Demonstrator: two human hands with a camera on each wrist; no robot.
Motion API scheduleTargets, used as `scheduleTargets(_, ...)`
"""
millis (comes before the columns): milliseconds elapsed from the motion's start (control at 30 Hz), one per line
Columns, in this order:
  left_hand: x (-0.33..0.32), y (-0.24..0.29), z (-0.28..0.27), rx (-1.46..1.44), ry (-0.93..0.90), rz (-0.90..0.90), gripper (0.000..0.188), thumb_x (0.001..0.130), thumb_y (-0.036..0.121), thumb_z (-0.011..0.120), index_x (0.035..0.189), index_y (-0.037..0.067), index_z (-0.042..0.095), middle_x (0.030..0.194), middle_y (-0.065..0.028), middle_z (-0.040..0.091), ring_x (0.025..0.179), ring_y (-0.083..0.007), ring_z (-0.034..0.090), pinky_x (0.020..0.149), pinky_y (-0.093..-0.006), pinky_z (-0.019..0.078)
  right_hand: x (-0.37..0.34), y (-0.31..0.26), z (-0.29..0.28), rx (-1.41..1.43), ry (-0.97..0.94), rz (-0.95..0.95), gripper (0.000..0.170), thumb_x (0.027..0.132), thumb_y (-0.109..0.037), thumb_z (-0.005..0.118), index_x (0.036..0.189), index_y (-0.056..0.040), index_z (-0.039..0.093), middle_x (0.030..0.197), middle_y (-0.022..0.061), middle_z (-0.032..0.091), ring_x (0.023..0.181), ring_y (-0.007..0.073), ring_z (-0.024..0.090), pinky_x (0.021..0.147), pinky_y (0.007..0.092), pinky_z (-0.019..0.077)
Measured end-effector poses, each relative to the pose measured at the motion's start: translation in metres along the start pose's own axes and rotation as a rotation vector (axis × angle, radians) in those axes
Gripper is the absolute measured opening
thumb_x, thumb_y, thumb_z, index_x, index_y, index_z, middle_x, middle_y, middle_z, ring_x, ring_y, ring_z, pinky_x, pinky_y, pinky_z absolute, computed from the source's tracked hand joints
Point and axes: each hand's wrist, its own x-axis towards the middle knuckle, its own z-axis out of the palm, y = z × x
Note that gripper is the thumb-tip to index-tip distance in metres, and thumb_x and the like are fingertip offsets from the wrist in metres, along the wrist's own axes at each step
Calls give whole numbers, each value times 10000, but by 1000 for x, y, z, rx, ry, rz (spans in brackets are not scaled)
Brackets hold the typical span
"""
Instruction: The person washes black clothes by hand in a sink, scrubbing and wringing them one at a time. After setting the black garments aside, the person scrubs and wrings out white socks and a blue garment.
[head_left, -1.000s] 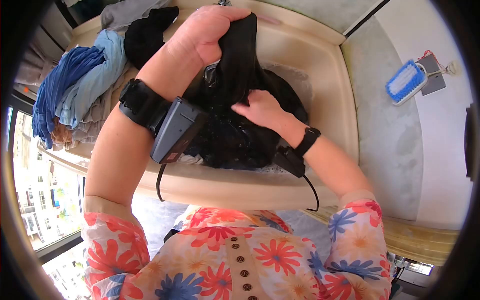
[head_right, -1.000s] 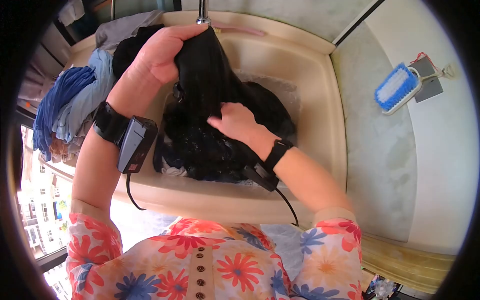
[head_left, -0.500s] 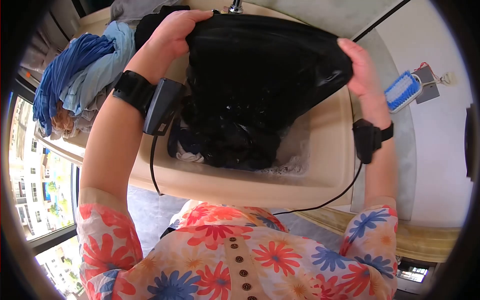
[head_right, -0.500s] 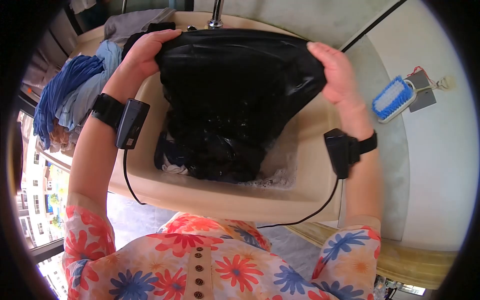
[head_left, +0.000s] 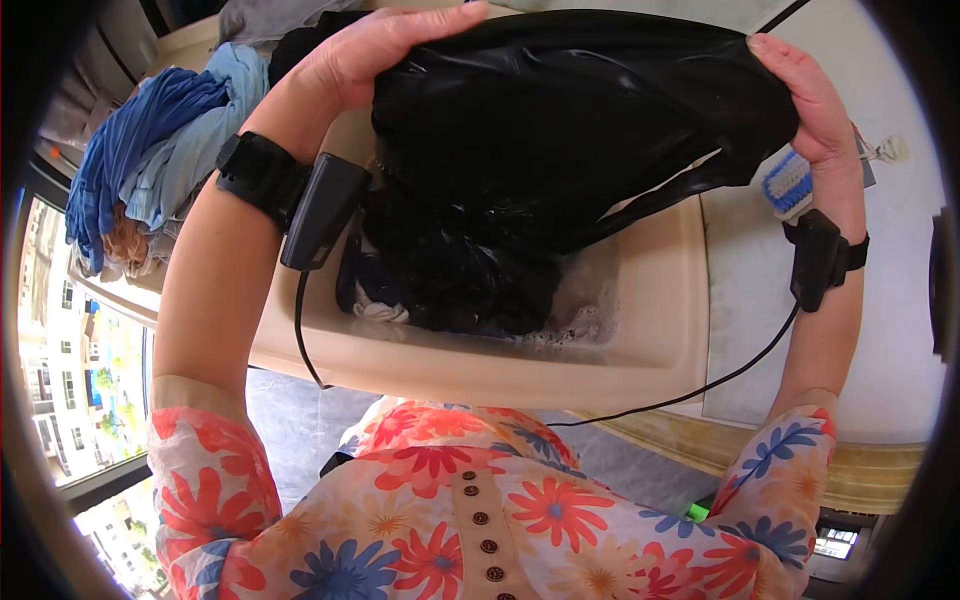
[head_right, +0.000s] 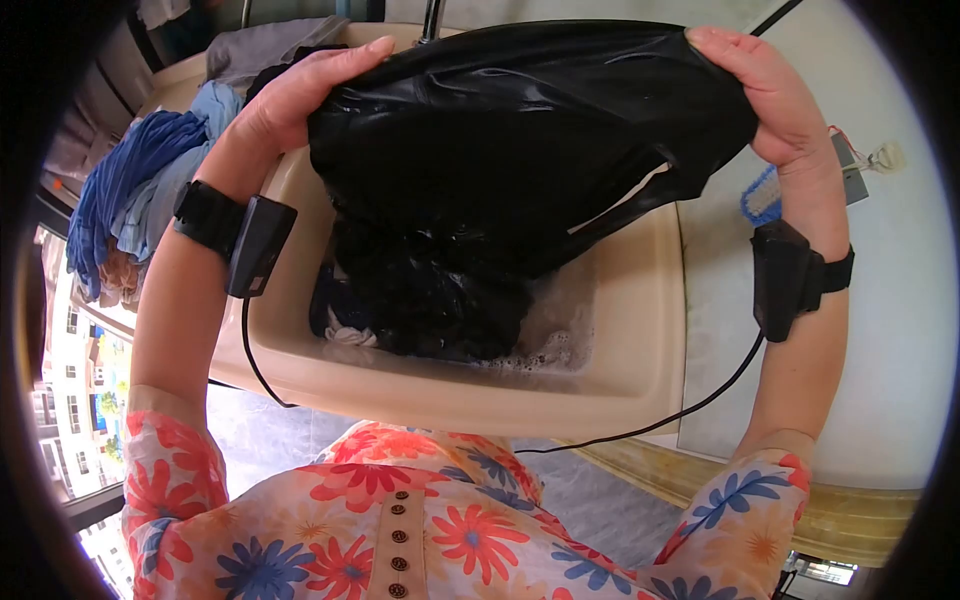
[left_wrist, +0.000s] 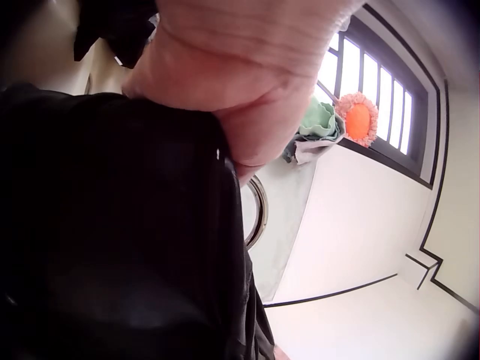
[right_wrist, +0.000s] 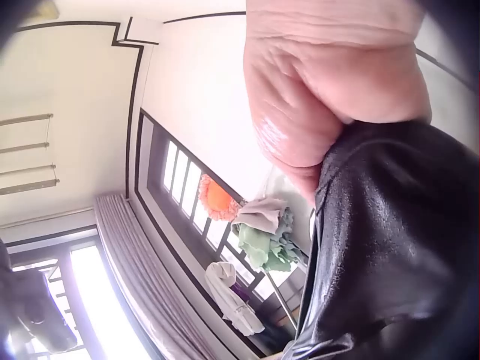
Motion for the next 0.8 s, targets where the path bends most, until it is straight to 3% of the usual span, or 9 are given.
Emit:
scheduleTargets(67, -4, 0, 4, 505, -123, 60, 604, 671, 463, 730, 1042, 1, 612, 968, -100, 639, 817, -202, 629, 747, -333, 499, 0, -6, -3, -29, 26, -16, 187, 881, -176, 537, 959, -24, 615, 894, 10, 636, 781, 72, 591, 736, 206, 470)
scheduleTargets(167, -13, -7, 20, 1338, -147, 13, 459, 593, 367, 741, 846, -8, 664, 765, -149, 646, 706, -261, 616, 678, -331, 481, -1, -14, -19, -66, 53, -45, 193, 889, -164, 522, 989, -24, 610, 930, 21, 637, 813, 82, 598, 762, 214, 471)
scheduleTargets(233, -4, -23, 14, 1513, -54, -41, 396, 591, 304, 702, 757, -51, 644, 662, -182, 603, 685, -294, 602, 652, -333, 474, -1, -19, -25, -73, 49, -62, 200, 900, -146, 502, 1019, -21, 603, 966, 32, 637, 843, 91, 604, 785, 220, 471)
scheduleTargets(333, -7, -39, -10, 1239, 28, -55, 380, 632, 313, 680, 814, -18, 647, 698, -122, 633, 673, -257, 622, 626, -371, 469, 0, -20, -30, -13, 3, -41, 199, 893, -162, 517, 1003, -27, 612, 961, 30, 639, 859, 96, 603, 799, 225, 468)
scheduleTargets(400, -8, -60, -26, 527, 56, -82, 328, 718, 262, 648, 917, 3, 627, 771, -70, 648, 678, -200, 633, 590, -354, 492, 4, 0, -39, -59, 176, 1, 192, 870, -192, 557, 957, -34, 622, 893, 6, 637, 792, 80, 594, 747, 214, 470)
scheduleTargets(533, -15, -71, -9, -82, 139, -168, 202, 810, 96, 592, 970, -27, 584, 860, -96, 636, 715, -163, 632, 617, -283, 533, 22, 121, -20, -571, 360, -157, 198, 808, -194, 609, 973, -86, 613, 790, -40, 581, 698, 37, 502, 639, 221, 431)
scheduleTargets(567, -12, -82, -8, -207, 155, -188, 191, 804, 67, 582, 963, -37, 583, 862, -102, 634, 728, -187, 633, 634, -303, 534, 18, 137, 12, -590, 351, -19, 184, 793, -180, 627, 937, -69, 602, 769, -37, 573, 666, 47, 494, 608, 222, 428)
scheduleTargets(667, -10, -110, 3, -398, 232, -251, 145, 801, 30, 566, 924, -45, 581, 832, -106, 627, 735, -221, 628, 657, -335, 531, 1, 151, 125, -389, -12, 210, 226, 756, -208, 678, 875, -23, 626, 756, 18, 608, 691, 83, 544, 648, 249, 465)
scheduleTargets(800, -7, -126, 27, -537, 206, -210, 142, 821, 49, 545, 942, -20, 575, 885, -103, 617, 797, -206, 608, 700, -329, 501, 0, 193, 208, -408, -186, 32, 255, 751, -240, 646, 884, -23, 651, 812, 139, 653, 751, 239, 633, 681, 327, 485)
